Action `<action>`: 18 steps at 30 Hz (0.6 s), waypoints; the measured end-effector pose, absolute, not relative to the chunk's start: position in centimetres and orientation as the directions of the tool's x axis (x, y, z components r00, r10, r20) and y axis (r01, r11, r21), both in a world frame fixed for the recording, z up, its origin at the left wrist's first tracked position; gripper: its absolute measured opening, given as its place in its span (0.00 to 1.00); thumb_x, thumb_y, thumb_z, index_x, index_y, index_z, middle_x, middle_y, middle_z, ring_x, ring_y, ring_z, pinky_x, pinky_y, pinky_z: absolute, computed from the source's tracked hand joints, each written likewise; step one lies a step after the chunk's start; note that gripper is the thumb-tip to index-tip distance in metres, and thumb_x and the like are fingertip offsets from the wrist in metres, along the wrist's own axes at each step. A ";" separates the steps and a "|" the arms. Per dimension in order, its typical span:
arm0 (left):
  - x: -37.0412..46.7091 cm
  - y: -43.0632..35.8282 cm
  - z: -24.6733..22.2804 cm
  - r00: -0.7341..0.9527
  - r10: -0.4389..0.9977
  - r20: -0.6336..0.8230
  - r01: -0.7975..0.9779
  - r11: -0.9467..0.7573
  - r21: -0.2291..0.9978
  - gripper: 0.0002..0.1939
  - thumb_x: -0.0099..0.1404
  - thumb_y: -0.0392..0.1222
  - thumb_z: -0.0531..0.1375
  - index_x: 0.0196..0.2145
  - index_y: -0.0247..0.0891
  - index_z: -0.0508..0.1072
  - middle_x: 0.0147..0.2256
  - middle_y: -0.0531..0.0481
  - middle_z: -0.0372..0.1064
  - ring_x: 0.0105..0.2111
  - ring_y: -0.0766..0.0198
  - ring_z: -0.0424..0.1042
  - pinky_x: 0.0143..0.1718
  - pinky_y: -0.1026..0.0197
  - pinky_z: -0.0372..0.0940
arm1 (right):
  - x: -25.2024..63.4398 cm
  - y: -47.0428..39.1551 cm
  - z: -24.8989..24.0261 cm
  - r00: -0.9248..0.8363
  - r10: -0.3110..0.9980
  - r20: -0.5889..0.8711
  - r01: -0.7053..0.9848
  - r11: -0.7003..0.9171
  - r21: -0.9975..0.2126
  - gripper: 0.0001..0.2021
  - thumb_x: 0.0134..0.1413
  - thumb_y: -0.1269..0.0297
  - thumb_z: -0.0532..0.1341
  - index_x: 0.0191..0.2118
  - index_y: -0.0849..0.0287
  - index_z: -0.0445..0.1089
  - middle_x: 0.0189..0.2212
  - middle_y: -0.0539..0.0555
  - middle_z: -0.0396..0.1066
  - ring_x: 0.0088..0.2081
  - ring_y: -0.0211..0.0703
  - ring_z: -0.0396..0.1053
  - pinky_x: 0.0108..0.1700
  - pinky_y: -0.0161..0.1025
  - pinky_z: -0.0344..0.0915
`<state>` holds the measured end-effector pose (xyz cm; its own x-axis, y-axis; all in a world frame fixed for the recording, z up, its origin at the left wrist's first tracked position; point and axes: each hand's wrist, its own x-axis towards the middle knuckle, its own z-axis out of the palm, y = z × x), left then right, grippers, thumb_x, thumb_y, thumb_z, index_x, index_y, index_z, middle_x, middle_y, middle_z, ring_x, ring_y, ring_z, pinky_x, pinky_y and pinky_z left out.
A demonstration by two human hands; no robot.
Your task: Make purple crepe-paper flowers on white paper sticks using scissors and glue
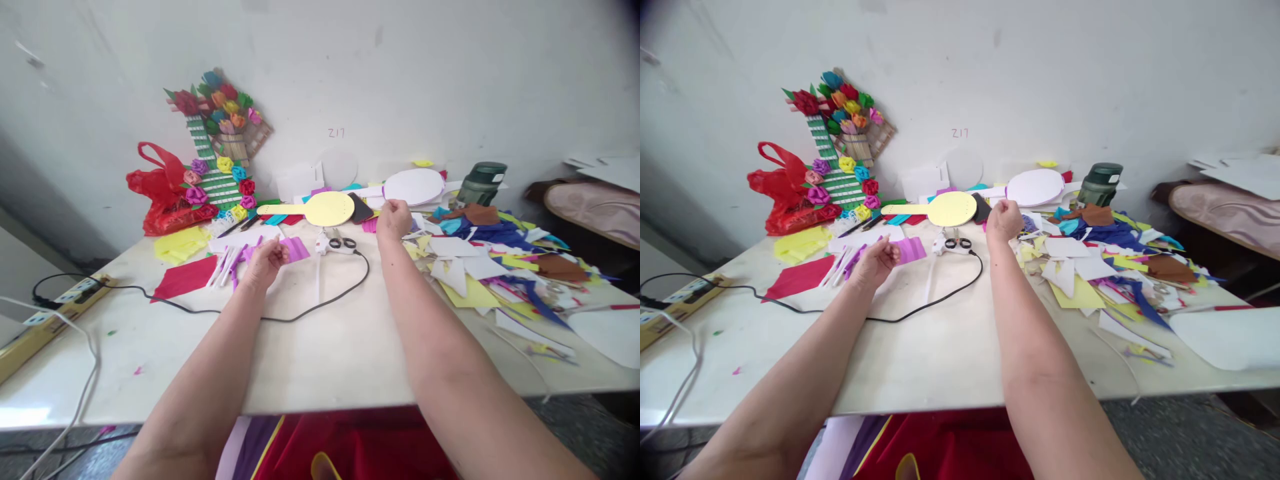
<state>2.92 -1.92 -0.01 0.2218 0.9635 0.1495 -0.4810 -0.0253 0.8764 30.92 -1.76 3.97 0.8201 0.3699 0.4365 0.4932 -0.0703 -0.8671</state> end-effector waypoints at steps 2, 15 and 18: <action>2.3 -1.4 0.2 0.050 0.984 0.169 -0.493 -0.123 0.862 0.18 0.52 0.44 0.61 0.15 0.37 0.57 0.13 0.54 0.58 0.14 0.72 0.58 0.15 0.68 0.53 | 30.2 -1.4 4.1 0.767 0.416 0.488 0.541 -0.012 -0.841 0.13 0.51 0.65 0.51 0.37 0.59 0.70 0.35 0.57 0.73 0.38 0.46 0.67 0.42 0.41 0.58; 0.6 -0.5 0.6 -0.222 0.954 0.200 -0.252 -0.254 0.934 0.13 0.54 0.47 0.57 0.21 0.35 0.66 0.17 0.53 0.63 0.16 0.71 0.60 0.18 0.68 0.55 | 21.0 -2.1 3.8 0.054 0.841 0.538 0.892 0.202 -0.405 0.13 0.54 0.63 0.51 0.31 0.58 0.72 0.30 0.56 0.74 0.34 0.45 0.68 0.31 0.36 0.54; 0.9 -1.2 0.6 -0.089 0.958 0.273 -0.143 -0.284 0.948 0.15 0.52 0.49 0.60 0.28 0.33 0.73 0.23 0.49 0.69 0.20 0.70 0.63 0.21 0.67 0.57 | 19.7 -2.8 3.5 -0.056 0.858 0.510 0.920 0.243 -0.308 0.14 0.54 0.63 0.50 0.31 0.58 0.73 0.30 0.58 0.74 0.33 0.45 0.68 0.30 0.36 0.52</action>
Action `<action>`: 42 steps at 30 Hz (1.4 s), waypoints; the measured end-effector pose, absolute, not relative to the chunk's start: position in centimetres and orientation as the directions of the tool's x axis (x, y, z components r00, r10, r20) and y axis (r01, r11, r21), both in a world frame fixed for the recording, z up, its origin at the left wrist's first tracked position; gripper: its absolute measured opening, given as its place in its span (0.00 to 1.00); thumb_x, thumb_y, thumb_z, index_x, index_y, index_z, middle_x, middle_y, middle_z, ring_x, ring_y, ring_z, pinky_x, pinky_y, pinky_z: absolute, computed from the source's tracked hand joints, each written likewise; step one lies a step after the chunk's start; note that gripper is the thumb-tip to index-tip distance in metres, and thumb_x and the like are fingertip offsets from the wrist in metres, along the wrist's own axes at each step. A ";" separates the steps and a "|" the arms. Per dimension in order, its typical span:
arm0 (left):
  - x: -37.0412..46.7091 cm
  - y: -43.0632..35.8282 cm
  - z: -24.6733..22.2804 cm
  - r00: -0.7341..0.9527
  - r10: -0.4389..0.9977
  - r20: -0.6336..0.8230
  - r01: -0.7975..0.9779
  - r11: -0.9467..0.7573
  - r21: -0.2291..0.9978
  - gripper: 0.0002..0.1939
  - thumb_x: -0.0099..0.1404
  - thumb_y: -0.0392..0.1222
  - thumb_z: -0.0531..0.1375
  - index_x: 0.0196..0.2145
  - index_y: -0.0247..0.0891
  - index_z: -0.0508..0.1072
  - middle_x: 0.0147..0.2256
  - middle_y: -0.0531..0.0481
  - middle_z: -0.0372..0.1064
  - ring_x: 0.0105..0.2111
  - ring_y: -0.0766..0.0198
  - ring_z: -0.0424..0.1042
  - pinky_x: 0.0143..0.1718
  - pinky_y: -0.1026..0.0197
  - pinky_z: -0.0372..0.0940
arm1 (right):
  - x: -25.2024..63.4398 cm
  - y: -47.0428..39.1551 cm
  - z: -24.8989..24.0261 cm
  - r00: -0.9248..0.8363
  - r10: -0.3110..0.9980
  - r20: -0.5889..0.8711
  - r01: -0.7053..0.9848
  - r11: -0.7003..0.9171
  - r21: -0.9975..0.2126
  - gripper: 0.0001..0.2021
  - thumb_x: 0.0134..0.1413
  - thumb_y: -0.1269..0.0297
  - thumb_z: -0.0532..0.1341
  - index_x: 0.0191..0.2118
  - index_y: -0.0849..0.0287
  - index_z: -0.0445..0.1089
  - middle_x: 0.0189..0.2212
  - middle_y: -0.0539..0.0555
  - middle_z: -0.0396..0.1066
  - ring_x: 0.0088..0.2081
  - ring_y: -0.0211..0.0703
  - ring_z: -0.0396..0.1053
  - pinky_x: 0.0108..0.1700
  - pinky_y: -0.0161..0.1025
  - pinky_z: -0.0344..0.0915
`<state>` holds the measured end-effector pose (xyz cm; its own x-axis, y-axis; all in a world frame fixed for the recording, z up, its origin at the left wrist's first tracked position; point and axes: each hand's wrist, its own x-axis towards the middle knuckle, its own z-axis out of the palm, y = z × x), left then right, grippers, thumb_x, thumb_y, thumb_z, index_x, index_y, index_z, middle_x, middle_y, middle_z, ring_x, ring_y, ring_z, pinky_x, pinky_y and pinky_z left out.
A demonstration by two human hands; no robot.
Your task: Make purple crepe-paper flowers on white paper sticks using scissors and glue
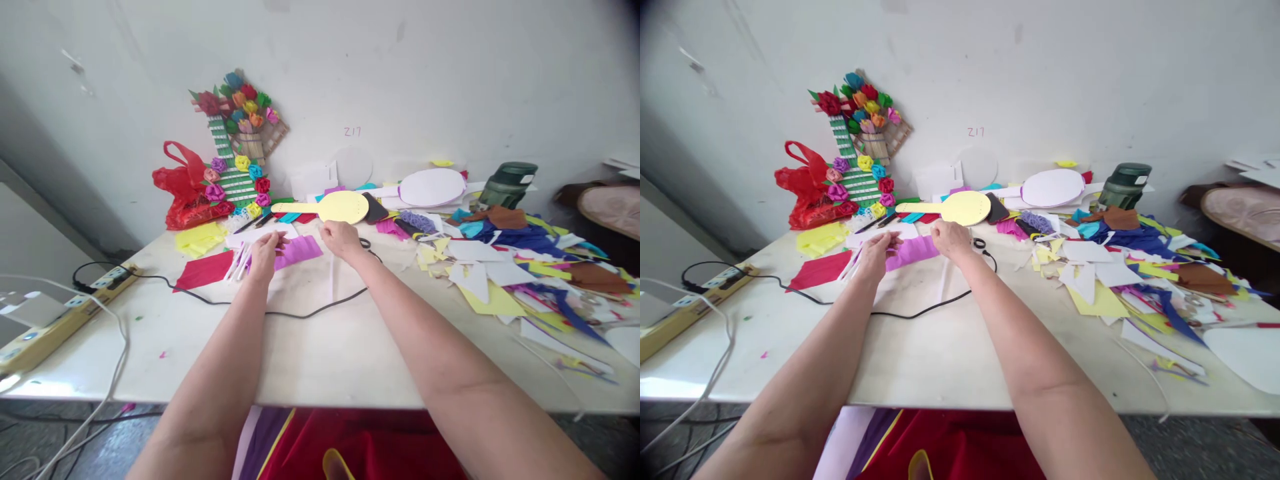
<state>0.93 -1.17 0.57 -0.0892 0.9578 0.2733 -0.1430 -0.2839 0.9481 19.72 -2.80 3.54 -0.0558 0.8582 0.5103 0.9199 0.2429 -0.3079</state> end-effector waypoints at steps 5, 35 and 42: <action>2.3 -2.1 0.2 0.081 0.941 0.328 0.145 -0.337 0.930 0.16 0.50 0.52 0.62 0.24 0.34 0.76 0.23 0.47 0.71 0.20 0.69 0.62 0.22 0.65 0.57 | 19.5 -3.0 3.0 -0.126 0.850 0.511 0.885 0.329 -0.330 0.12 0.51 0.63 0.54 0.26 0.58 0.74 0.26 0.54 0.74 0.30 0.42 0.68 0.29 0.35 0.52; 1.0 -1.2 -0.3 -0.018 0.913 0.407 0.276 -0.387 0.880 0.19 0.56 0.54 0.56 0.21 0.36 0.75 0.22 0.49 0.70 0.24 0.65 0.66 0.29 0.64 0.58 | 16.8 -3.3 1.5 -0.538 0.764 0.356 0.787 0.606 -0.113 0.14 0.54 0.65 0.54 0.44 0.54 0.72 0.48 0.54 0.69 0.50 0.50 0.63 0.51 0.48 0.54; 1.3 -1.7 0.1 0.094 0.939 0.332 0.201 -0.344 0.917 0.16 0.52 0.53 0.60 0.24 0.35 0.75 0.19 0.50 0.68 0.18 0.70 0.60 0.20 0.66 0.53 | 16.7 -3.0 2.2 -0.384 0.780 0.495 0.762 0.570 -0.308 0.11 0.53 0.66 0.56 0.40 0.58 0.73 0.42 0.57 0.72 0.44 0.46 0.67 0.47 0.41 0.58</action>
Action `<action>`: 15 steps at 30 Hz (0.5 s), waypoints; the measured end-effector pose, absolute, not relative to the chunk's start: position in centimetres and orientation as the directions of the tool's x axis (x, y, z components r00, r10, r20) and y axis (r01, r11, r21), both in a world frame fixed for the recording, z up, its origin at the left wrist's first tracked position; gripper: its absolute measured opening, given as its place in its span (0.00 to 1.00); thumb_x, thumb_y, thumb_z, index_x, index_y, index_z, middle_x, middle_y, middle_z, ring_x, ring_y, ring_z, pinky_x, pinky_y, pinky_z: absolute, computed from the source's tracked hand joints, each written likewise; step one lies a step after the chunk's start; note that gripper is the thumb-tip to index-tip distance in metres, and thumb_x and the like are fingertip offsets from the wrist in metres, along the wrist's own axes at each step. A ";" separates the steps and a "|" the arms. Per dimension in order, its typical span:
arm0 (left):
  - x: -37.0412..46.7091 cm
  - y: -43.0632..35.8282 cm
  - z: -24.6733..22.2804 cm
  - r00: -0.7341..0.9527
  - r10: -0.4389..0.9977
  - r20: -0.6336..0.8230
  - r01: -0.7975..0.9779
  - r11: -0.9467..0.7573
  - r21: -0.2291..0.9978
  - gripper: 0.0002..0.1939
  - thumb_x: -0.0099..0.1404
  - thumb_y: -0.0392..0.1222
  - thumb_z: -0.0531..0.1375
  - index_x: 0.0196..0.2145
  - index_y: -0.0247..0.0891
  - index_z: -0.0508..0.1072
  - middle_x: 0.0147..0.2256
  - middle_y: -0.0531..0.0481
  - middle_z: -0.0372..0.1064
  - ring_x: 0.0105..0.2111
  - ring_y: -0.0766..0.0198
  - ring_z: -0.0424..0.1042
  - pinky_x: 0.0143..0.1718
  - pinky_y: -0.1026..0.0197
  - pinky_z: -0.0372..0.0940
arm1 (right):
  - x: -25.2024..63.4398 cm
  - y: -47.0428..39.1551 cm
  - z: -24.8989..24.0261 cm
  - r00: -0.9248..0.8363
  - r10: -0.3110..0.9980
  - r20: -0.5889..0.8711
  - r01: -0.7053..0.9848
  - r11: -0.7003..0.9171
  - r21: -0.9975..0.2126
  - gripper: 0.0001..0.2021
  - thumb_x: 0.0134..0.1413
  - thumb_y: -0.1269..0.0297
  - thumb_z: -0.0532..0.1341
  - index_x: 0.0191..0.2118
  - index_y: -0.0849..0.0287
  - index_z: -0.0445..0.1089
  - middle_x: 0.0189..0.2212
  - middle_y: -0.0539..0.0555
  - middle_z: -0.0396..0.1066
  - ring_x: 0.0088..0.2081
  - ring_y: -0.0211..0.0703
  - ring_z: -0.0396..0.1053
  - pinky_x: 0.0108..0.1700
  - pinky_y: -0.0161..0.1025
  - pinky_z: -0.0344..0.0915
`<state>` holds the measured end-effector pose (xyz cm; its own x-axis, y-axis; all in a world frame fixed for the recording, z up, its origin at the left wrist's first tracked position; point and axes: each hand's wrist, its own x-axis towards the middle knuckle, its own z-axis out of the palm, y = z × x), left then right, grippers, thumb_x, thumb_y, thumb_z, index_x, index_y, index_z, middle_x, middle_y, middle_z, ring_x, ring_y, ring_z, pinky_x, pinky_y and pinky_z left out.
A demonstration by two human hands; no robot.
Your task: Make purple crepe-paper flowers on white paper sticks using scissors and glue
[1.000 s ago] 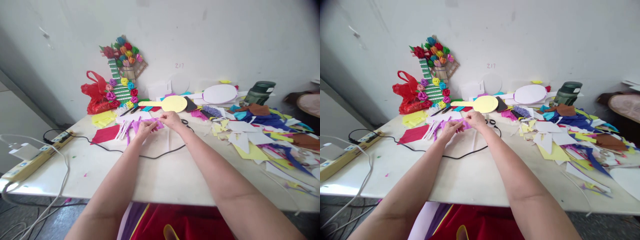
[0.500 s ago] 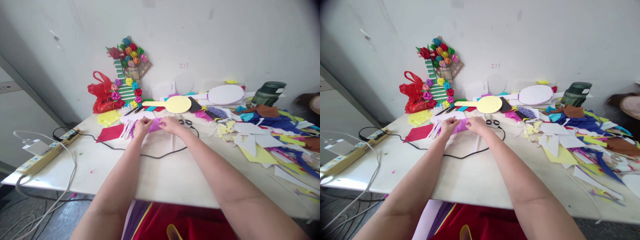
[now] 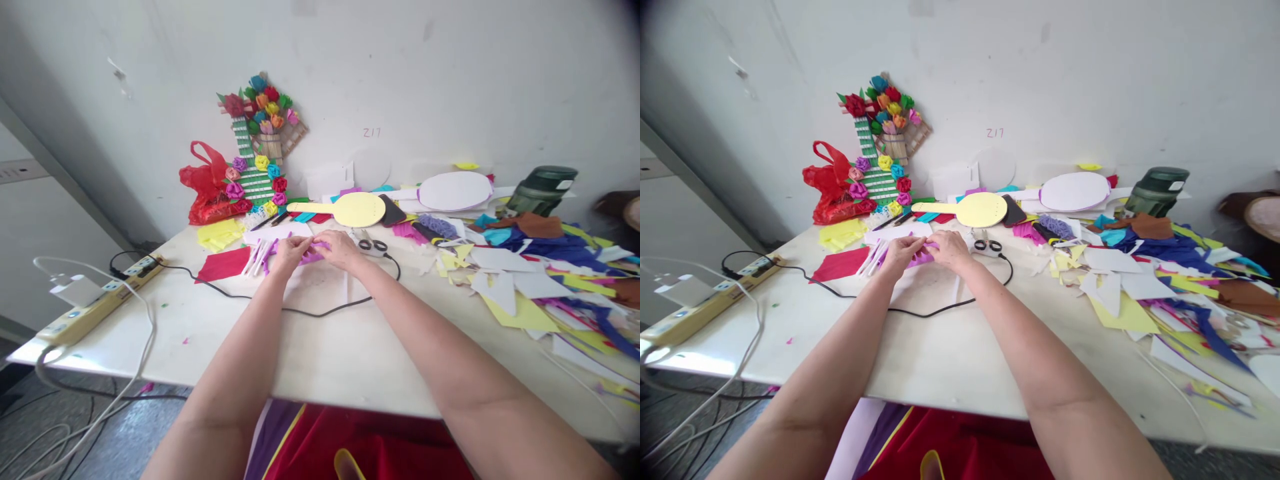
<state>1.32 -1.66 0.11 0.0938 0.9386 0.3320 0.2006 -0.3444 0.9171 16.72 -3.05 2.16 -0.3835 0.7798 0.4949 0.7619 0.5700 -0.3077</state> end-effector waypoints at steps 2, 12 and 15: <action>1.4 -2.0 0.4 0.061 0.942 0.331 0.179 -0.336 0.925 0.15 0.50 0.52 0.62 0.22 0.35 0.74 0.19 0.50 0.68 0.18 0.70 0.60 0.19 0.65 0.53 | 16.7 -2.9 2.1 -0.347 0.771 0.533 0.732 0.578 -0.360 0.10 0.51 0.68 0.57 0.38 0.59 0.73 0.42 0.57 0.72 0.43 0.45 0.68 0.46 0.40 0.60; 1.5 -1.7 0.3 -0.074 0.854 0.515 0.433 -0.438 0.788 0.15 0.47 0.53 0.64 0.17 0.37 0.71 0.16 0.53 0.65 0.19 0.68 0.61 0.23 0.65 0.55 | 17.0 -2.7 2.8 -0.206 0.861 0.464 0.521 0.498 -0.693 0.10 0.53 0.68 0.53 0.36 0.60 0.72 0.32 0.52 0.73 0.35 0.39 0.69 0.40 0.36 0.62; 1.6 -2.0 0.5 -0.028 0.822 0.569 0.566 -0.456 0.687 0.15 0.49 0.51 0.63 0.17 0.37 0.70 0.16 0.53 0.64 0.19 0.68 0.59 0.24 0.64 0.52 | 17.1 -2.8 3.0 -0.268 0.861 0.433 0.511 0.508 -0.693 0.11 0.53 0.63 0.54 0.31 0.60 0.73 0.26 0.51 0.72 0.31 0.39 0.67 0.35 0.34 0.61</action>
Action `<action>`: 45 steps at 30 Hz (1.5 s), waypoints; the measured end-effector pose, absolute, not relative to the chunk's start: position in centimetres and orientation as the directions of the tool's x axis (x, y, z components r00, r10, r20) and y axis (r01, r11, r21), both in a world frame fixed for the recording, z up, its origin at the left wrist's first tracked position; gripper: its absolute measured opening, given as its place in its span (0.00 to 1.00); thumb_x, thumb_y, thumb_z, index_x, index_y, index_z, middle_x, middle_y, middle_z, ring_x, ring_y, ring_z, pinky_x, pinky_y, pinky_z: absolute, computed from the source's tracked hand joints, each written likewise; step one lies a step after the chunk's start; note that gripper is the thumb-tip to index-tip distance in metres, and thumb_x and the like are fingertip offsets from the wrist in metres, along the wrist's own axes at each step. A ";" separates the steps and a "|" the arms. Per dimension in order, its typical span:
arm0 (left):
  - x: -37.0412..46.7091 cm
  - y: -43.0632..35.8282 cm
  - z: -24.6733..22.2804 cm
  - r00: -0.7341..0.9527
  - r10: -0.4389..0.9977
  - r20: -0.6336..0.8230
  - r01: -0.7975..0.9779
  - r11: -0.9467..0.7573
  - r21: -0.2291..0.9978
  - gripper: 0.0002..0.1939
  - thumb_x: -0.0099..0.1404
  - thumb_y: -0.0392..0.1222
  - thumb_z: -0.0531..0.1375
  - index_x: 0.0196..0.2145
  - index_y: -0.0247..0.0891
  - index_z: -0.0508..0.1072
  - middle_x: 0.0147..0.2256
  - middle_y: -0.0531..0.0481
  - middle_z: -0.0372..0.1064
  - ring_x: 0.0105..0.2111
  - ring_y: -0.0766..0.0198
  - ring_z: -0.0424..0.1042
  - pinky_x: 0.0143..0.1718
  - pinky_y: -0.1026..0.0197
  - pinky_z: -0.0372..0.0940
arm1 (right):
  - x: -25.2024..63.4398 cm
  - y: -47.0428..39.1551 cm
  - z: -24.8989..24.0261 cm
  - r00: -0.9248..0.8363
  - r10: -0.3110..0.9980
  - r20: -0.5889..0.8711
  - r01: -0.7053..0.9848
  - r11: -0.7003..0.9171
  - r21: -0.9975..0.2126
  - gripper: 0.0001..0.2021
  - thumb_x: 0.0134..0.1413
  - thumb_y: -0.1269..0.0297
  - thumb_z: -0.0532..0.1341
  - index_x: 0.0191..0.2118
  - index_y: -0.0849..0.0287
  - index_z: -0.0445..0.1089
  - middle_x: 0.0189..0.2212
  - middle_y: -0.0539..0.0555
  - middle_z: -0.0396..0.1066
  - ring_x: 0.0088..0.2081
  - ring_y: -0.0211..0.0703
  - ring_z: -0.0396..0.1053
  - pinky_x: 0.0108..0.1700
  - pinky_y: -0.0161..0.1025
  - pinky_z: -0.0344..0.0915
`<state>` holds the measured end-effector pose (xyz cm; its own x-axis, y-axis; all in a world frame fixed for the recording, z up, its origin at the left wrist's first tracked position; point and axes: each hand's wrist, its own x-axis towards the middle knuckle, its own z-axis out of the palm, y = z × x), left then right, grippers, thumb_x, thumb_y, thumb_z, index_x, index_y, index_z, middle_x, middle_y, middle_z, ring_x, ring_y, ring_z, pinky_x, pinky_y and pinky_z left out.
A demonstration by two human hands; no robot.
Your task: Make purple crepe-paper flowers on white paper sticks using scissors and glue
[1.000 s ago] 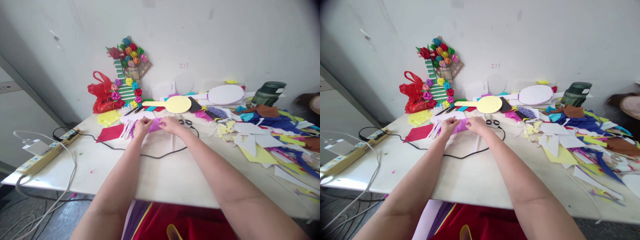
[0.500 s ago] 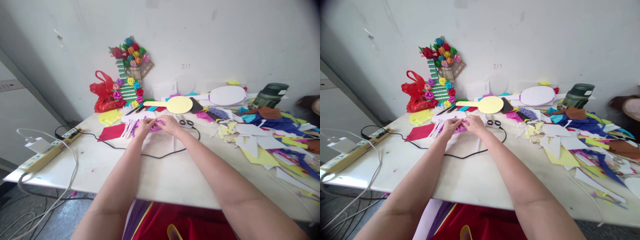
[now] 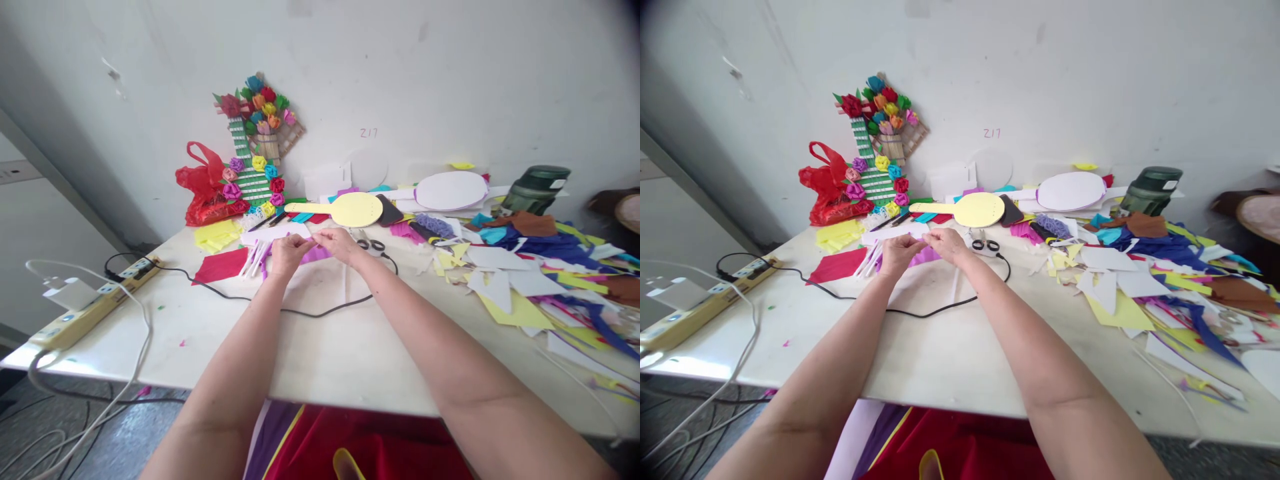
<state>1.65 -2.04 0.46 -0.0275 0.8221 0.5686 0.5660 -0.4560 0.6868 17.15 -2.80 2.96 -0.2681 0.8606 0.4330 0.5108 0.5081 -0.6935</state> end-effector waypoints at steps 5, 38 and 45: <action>1.8 -2.5 0.8 0.036 0.797 0.603 0.683 -0.460 0.567 0.16 0.50 0.50 0.62 0.15 0.37 0.68 0.15 0.52 0.61 0.20 0.67 0.58 0.25 0.63 0.48 | 17.1 -2.9 2.8 -0.260 0.868 0.423 0.516 0.495 -0.699 0.09 0.46 0.61 0.59 0.25 0.61 0.73 0.19 0.49 0.68 0.26 0.36 0.63 0.28 0.32 0.57; -2.8 -1.4 1.4 -0.492 0.862 0.120 0.815 0.409 0.410 0.30 0.51 0.59 0.57 0.41 0.29 0.73 0.44 0.26 0.67 0.45 0.39 0.67 0.39 0.48 0.61 | 17.0 -2.7 2.3 -0.351 0.915 0.200 0.322 0.318 -0.892 0.12 0.50 0.67 0.56 0.19 0.63 0.67 0.18 0.53 0.70 0.21 0.35 0.67 0.28 0.34 0.64; -2.7 -0.9 1.2 -0.421 0.897 0.136 0.839 0.328 0.434 0.14 0.51 0.45 0.59 0.35 0.37 0.75 0.40 0.36 0.71 0.41 0.45 0.70 0.37 0.51 0.63 | 15.9 -4.1 2.5 -0.550 0.830 0.086 0.665 0.498 -0.556 0.09 0.48 0.65 0.58 0.31 0.59 0.76 0.34 0.53 0.75 0.35 0.42 0.70 0.34 0.34 0.60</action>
<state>-2.73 -0.93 1.25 -0.4209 0.8968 0.1359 0.8392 0.3282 0.4336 15.90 -4.07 2.47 -0.5504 0.8304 0.0860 0.6652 0.4985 -0.5559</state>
